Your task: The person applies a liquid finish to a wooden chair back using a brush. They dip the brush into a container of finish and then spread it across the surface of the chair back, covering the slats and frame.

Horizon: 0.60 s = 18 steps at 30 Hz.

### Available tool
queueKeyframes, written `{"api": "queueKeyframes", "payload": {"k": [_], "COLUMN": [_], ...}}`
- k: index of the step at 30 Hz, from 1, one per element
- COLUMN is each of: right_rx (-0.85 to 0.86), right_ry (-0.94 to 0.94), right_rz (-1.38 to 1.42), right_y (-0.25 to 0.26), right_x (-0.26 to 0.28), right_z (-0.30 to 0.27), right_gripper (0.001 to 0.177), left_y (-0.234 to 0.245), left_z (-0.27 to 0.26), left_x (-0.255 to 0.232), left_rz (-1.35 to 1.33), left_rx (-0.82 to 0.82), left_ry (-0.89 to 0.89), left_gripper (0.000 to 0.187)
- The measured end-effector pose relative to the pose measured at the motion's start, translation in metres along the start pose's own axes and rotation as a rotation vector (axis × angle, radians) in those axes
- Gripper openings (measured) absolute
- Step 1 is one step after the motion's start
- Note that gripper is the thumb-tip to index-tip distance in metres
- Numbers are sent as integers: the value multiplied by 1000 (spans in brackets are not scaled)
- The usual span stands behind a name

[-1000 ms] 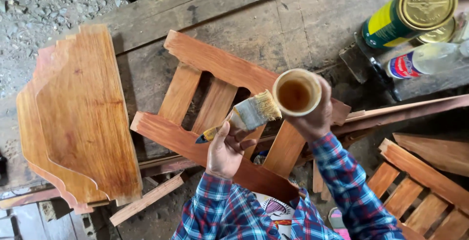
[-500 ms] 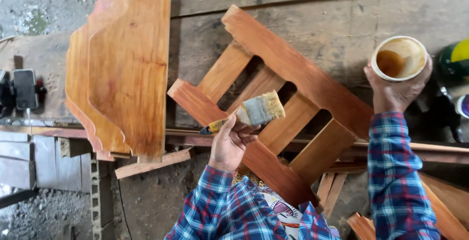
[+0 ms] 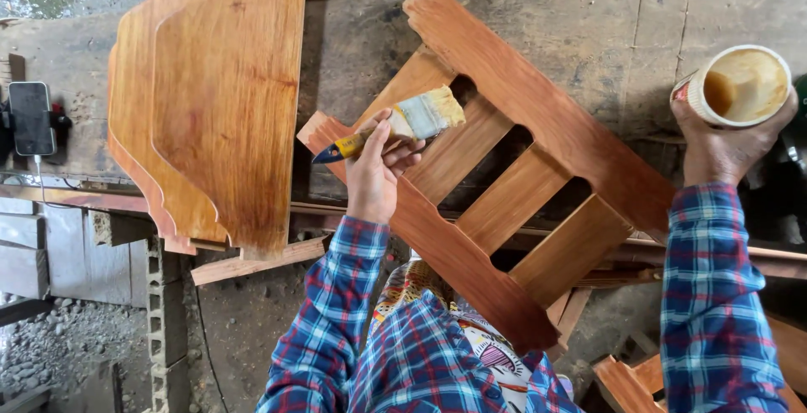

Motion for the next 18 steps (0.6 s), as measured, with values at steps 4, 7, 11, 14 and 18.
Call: {"api": "queueKeyframes", "payload": {"k": [4,7,11,14,18], "right_rx": [6,150,74,28,-71], "right_ry": [-2,-230,-288,-313,-368], "right_rz": [8,170,-134,-131,-145], "right_y": [23,24,33,43,63], "right_x": [-39,-30,37,72,87], "right_z": [-11,-33,-66,-101,-139], "right_gripper": [109,108,83,77,75], "left_y": [-2,-6,-21,-32,-24], "left_z": [9,19,38,47,74], "left_x": [-3,-13,-26,-32,-41], "left_rz": [16,63,184,248,254], "left_rx": [-42,-52,-72,-82,-160], "left_ry": [-18,-67,-105,-103,-201], "left_gripper": [33,28,23,26,20]}}
Point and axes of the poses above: each hand's wrist, its own z-axis towards the middle knuckle, its own y-axis out of the back of the hand, x = y × z, the point moved 10 cm from there along z, towards the middle knuckle, and after that the axes turned 7 degrees about -y, right-handed, at the moved point
